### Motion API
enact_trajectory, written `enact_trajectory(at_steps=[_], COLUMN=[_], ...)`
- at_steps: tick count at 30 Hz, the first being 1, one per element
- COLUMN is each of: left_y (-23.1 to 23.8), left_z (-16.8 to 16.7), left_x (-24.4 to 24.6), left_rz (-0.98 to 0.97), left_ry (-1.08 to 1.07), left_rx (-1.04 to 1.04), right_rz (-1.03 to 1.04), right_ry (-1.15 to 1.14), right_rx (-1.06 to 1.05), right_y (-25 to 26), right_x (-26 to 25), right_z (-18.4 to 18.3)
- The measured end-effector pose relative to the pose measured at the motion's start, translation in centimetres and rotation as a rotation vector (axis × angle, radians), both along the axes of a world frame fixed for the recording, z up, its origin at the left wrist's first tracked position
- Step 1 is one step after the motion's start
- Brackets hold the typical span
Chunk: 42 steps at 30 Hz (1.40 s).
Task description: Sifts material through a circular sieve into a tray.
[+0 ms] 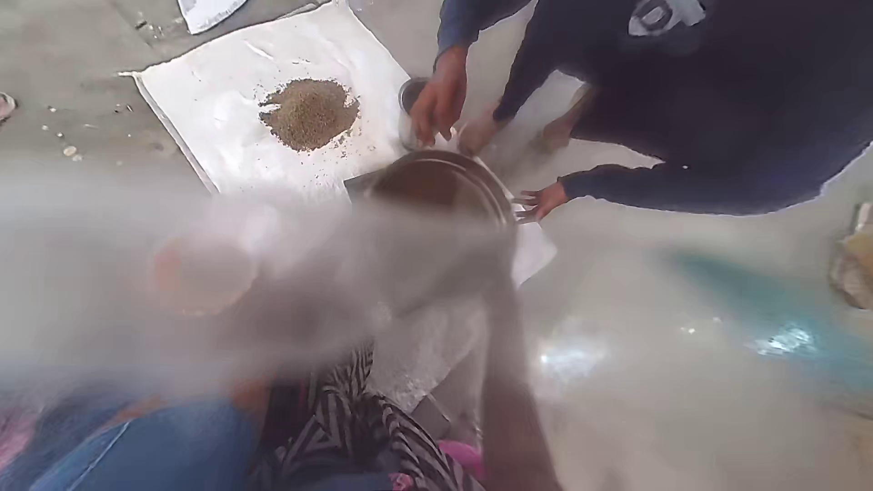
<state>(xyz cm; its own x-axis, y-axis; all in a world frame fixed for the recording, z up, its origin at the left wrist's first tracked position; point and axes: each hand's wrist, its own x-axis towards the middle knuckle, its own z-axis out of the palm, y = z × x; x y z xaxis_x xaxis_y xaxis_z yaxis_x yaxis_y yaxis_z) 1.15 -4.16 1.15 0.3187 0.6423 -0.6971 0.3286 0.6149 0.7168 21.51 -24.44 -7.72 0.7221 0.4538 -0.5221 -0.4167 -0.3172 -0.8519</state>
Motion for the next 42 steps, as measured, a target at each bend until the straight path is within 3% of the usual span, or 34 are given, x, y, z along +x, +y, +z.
enact_trajectory(at_steps=[2, 4, 5, 6, 8, 10, 12, 13, 15, 17, 18, 20, 22, 24, 25, 26, 28, 30, 32, 34, 36, 39, 42], left_y=[-1.0, 1.7, 1.4, 1.4, 1.6, 0.0, 0.0, 1.2, 2.4, 2.0, 1.5, -0.5, -1.3, 0.1, 0.3, 0.6, -0.1, -2.3, -2.0, -0.5, -0.1, -1.6, -2.1], left_z=[-5.0, -10.8, -5.2, -1.8, 0.4, -3.2, -10.8, -12.7, -4.7, -0.5, -0.4, -3.3, -5.5, -10.0, -5.0, -2.0, 0.4, -0.2, -0.1, 0.6, 0.6, 0.1, -0.2], left_x=[-0.8, -2.9, -2.5, -1.9, -1.2, -0.9, -2.1, -2.7, -2.3, -1.8, -1.5, -0.9, -0.6, -3.6, -3.9, -3.2, -0.9, 0.2, 0.5, -0.8, -1.9, -0.1, 0.9], left_rz=[-0.084, -0.168, -0.002, 0.086, 0.042, -0.064, -0.160, -0.132, 0.031, 0.103, 0.053, -0.104, -0.087, -0.133, -0.129, -0.081, -0.008, -0.022, -0.068, -0.113, -0.081, -0.023, -0.123], left_ry=[-0.234, -0.625, -0.286, -0.039, 0.097, -0.024, -0.311, -0.399, -0.042, 0.139, 0.105, 0.012, -0.153, -0.444, -0.193, -0.015, 0.068, 0.054, 0.059, 0.163, 0.245, 0.177, 0.147], left_rx=[0.130, 0.475, 0.171, -0.012, -0.060, 0.048, 0.242, 0.336, -0.066, -0.130, -0.065, 0.028, 0.134, 0.567, 0.221, 0.042, 0.051, 0.102, 0.107, 0.104, 0.065, 0.054, 0.085], right_rz=[-0.092, -0.040, 0.023, 0.065, 0.024, -0.064, -0.117, -0.094, 0.003, 0.042, -0.010, -0.066, -0.093, -0.021, 0.017, 0.056, 0.022, -0.085, -0.054, 0.045, 0.127, 0.003, -0.069], right_ry=[0.007, 0.003, 0.019, 0.029, 0.010, -0.025, -0.043, -0.052, -0.046, -0.037, -0.058, -0.093, -0.049, -0.019, -0.028, -0.048, -0.063, -0.051, -0.023, -0.056, -0.148, -0.128, -0.056], right_rx=[0.004, -0.040, -0.063, -0.087, -0.093, -0.029, 0.004, 0.011, -0.018, 0.010, 0.026, 0.086, 0.085, -0.031, -0.059, -0.046, -0.003, 0.004, -0.024, -0.094, -0.025, 0.012, -0.025], right_y=[-2.0, -0.1, 0.7, 1.2, 2.0, -0.6, -2.4, -1.4, 0.8, 1.7, 1.5, -2.2, -2.7, 0.1, 0.7, 0.9, 0.6, -2.0, -2.1, 0.0, 0.5, -0.8, -2.2], right_x=[2.2, 1.0, -0.6, -2.2, -2.6, 0.3, 2.6, 1.8, -2.1, -3.6, -2.6, 0.6, 2.3, -0.5, -2.3, -3.1, -1.4, 0.9, 2.2, -0.9, -2.9, 0.6, 2.2], right_z=[-1.5, -0.3, 0.5, 1.0, 2.2, -0.1, -1.9, -1.3, 0.7, 0.6, 0.3, -2.6, -2.1, 0.6, 1.1, 0.8, 0.4, -1.3, -1.5, 0.3, -1.0, -1.7, -1.8])
